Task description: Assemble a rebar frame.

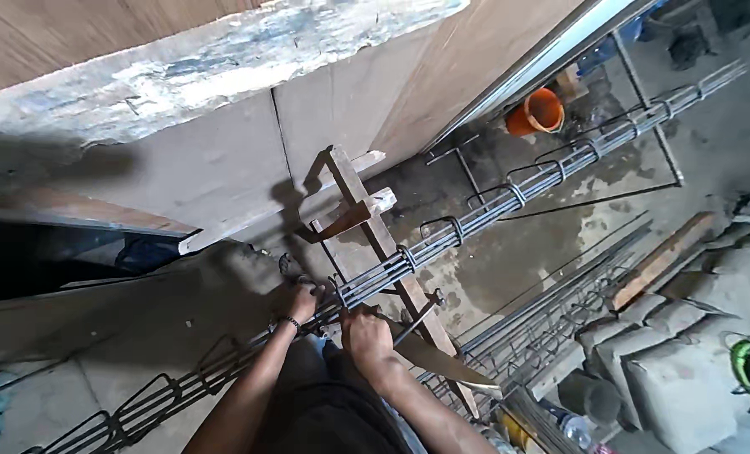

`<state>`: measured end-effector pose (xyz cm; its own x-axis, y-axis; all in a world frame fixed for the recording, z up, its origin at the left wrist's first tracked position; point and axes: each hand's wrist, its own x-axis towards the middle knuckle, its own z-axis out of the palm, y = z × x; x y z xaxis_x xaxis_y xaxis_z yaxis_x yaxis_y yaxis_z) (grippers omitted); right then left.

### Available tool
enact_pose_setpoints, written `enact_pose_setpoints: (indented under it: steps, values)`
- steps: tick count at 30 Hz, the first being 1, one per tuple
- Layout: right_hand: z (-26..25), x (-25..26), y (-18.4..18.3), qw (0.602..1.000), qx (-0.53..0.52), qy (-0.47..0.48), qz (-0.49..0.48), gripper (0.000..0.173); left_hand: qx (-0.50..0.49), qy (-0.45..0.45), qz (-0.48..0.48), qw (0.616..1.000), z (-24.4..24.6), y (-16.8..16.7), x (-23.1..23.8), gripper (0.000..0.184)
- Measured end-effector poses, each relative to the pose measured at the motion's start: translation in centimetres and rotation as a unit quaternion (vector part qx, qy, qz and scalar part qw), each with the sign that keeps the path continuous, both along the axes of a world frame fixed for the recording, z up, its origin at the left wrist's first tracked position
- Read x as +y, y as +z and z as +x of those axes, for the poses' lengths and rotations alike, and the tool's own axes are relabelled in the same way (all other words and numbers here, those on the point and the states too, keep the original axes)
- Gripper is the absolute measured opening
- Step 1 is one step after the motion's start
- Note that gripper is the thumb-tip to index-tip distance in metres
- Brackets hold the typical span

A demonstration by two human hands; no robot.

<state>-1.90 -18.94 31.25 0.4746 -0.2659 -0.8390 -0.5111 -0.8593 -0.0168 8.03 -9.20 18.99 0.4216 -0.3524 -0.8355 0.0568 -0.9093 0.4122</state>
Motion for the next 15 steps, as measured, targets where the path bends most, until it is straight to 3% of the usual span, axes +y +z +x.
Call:
enact_pose_setpoints:
  steps: [9,15]
  values:
    - [0.7,0.4,-3.9,0.999,-0.029,-0.014,-0.017,0.044,0.046,0.044,0.033,0.997,1.1,-0.2,-0.6,0.05]
    - [-0.3,1.2,-5.9,0.992,-0.111,-0.019,-0.059,0.036,0.078,0.123,0.012,0.989,0.6,-0.9,-1.7,0.046]
